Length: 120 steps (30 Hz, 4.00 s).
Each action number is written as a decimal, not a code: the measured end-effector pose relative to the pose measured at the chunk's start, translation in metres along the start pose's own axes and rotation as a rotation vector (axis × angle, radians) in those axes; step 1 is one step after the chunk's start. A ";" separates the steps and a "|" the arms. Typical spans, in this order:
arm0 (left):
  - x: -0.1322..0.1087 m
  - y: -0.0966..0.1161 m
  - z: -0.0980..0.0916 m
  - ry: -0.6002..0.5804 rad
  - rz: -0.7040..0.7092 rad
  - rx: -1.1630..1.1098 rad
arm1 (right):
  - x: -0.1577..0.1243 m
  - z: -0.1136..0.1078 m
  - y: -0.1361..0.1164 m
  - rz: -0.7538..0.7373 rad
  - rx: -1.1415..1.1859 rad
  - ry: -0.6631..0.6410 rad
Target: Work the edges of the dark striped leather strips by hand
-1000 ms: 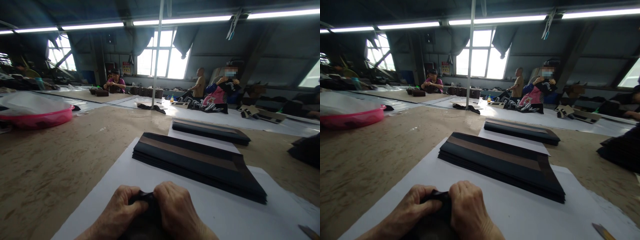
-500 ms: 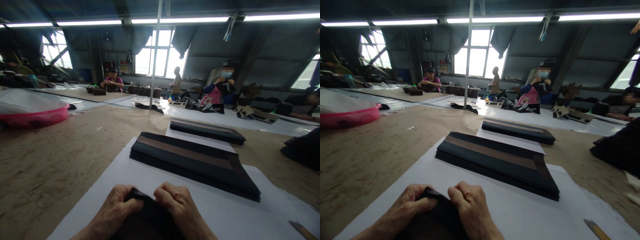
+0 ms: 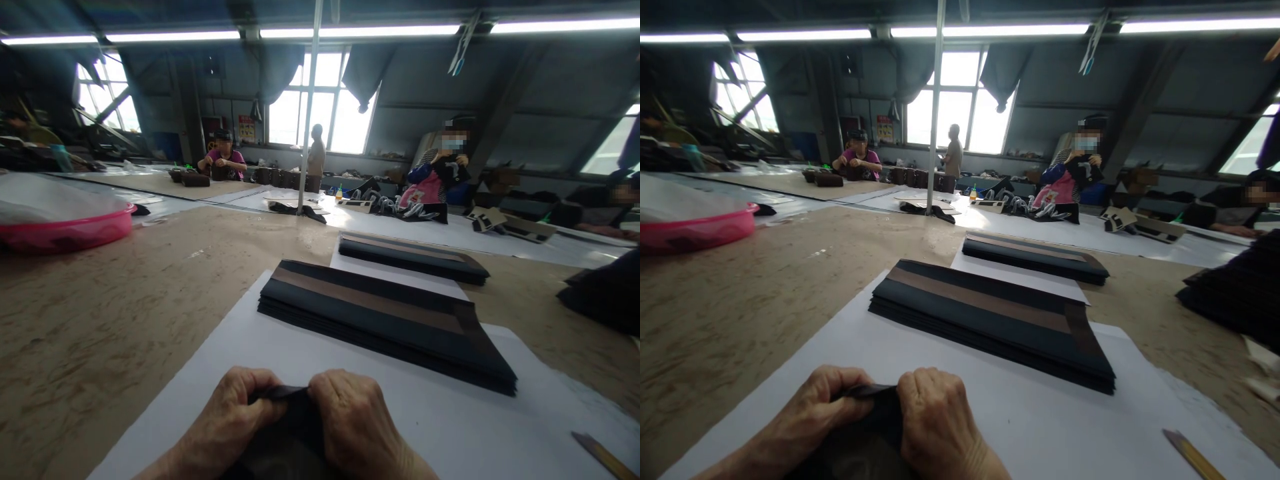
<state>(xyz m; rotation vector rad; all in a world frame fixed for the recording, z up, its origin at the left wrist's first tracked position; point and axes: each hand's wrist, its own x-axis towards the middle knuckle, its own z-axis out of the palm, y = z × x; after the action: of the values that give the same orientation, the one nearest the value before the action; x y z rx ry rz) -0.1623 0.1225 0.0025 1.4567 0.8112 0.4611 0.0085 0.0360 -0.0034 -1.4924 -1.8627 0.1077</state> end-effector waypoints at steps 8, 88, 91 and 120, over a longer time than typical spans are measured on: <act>0.001 -0.005 -0.003 -0.013 -0.075 -0.103 | 0.019 -0.028 -0.007 0.531 0.488 -0.221; -0.004 0.004 -0.004 0.063 0.008 -0.391 | 0.001 0.011 -0.011 0.439 0.395 -0.033; -0.004 0.002 -0.005 0.082 -0.009 -0.374 | -0.002 0.018 -0.008 0.275 0.254 0.119; -0.008 0.007 0.002 0.131 0.062 -0.077 | 0.015 0.025 -0.013 -0.057 0.105 0.232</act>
<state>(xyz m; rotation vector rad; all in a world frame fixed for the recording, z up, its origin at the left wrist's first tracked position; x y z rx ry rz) -0.1650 0.1163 0.0104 1.3939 0.8446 0.6333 -0.0176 0.0543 -0.0080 -1.3205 -1.6853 0.0044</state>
